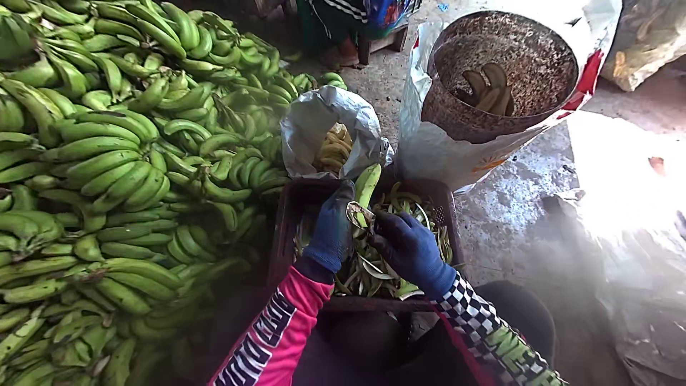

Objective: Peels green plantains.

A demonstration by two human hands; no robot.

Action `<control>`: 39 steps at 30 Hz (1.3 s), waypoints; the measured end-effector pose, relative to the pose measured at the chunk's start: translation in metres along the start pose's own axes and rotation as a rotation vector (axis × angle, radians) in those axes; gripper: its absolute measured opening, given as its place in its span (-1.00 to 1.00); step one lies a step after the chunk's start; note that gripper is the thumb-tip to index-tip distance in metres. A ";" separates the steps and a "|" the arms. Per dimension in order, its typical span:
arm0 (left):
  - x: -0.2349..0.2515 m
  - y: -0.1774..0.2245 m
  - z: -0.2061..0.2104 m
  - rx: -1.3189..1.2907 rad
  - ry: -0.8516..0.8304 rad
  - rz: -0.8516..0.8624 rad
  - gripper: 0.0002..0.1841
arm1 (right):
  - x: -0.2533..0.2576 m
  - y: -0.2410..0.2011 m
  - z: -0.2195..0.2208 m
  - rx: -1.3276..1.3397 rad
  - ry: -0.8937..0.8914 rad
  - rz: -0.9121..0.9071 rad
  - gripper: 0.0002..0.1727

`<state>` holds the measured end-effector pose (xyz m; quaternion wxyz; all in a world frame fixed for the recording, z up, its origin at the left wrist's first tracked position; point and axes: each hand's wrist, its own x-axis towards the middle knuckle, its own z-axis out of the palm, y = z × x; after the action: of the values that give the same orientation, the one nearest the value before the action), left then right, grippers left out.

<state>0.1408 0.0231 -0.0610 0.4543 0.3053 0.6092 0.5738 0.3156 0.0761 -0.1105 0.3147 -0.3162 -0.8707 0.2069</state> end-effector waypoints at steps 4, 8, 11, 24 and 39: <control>0.001 0.001 0.005 0.043 -0.041 -0.082 -0.46 | 0.023 0.021 -0.009 -0.145 0.155 0.127 -0.50; 0.003 0.004 0.004 0.066 -0.064 -0.145 -0.33 | 0.031 0.029 -0.018 -0.180 0.125 0.232 -0.45; 0.006 0.002 0.001 0.106 -0.103 -0.141 -0.34 | 0.032 0.032 -0.016 -0.142 0.052 0.297 -0.43; 0.002 0.009 -0.015 -0.092 -0.053 -0.073 -0.44 | 0.026 0.034 -0.032 0.058 0.021 0.350 -0.39; 0.003 0.011 -0.009 0.027 -0.188 -0.181 -0.42 | 0.037 0.044 -0.019 0.042 0.119 0.392 -0.36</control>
<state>0.1300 0.0236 -0.0514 0.5552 0.3076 0.5966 0.4911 0.3249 0.1357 -0.1066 0.3257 -0.4847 -0.7680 0.2631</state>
